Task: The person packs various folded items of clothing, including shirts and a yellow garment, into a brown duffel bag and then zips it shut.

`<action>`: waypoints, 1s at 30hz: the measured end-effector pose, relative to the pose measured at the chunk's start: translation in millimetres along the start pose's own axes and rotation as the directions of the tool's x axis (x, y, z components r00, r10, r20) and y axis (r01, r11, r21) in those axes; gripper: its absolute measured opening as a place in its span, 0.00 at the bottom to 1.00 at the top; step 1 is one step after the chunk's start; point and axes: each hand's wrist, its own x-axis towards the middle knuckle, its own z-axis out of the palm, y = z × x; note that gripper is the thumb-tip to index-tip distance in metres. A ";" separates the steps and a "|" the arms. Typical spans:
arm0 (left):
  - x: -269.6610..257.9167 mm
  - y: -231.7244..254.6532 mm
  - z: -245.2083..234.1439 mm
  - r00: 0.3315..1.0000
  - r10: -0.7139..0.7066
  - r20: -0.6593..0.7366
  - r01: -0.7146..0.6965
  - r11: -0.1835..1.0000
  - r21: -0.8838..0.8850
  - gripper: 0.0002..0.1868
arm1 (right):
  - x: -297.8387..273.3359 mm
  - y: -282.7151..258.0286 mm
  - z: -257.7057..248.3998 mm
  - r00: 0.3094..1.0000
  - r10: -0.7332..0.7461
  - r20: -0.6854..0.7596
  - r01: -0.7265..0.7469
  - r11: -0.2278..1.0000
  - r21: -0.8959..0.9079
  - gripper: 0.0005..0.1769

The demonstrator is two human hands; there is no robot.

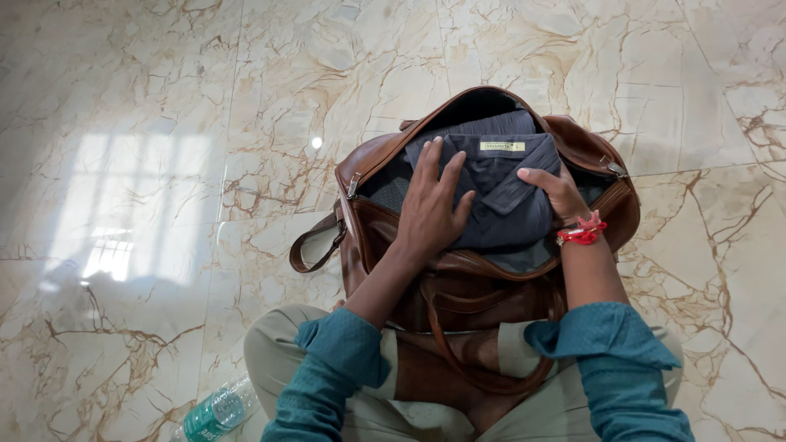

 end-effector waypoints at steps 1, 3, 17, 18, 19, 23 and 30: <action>2.9 -6.0 5.8 0.999 -0.031 0.027 0.031 1.000 -0.001 0.35 | 8.2 1.9 -2.4 1.000 0.014 -0.013 -0.015 0.998 -0.055 0.34; 1.4 -18.0 17.1 0.997 -0.060 0.056 0.061 0.998 -0.002 0.37 | 15.4 13.1 -6.6 0.999 0.028 -0.029 -0.031 0.993 -0.110 0.32; -15.0 -48.1 38.0 0.929 -0.347 0.132 0.368 0.904 -0.216 0.48 | 18.2 28.2 -10.8 0.986 -0.078 -0.149 0.050 0.981 -0.188 0.31; -17.0 -48.7 39.1 0.928 -0.348 0.131 0.369 0.904 -0.217 0.48 | 19.9 23.5 -13.1 0.986 -0.078 -0.148 0.049 0.981 -0.190 0.31; -19.1 -49.9 39.7 0.939 -0.319 0.129 0.340 0.917 -0.210 0.49 | 21.5 17.4 -17.3 0.973 -0.126 -0.196 0.067 0.957 -0.283 0.36; -25.2 -57.6 44.2 0.962 -0.230 0.148 0.263 0.926 -0.269 0.55 | 31.7 -14.7 -43.3 0.953 -0.237 -0.189 0.122 0.871 -0.476 0.43; -29.0 -51.9 51.7 0.915 -0.221 0.336 0.211 0.975 0.067 0.55 | 36.8 -6.9 -48.6 0.926 -0.353 -0.133 0.117 0.603 -0.789 0.41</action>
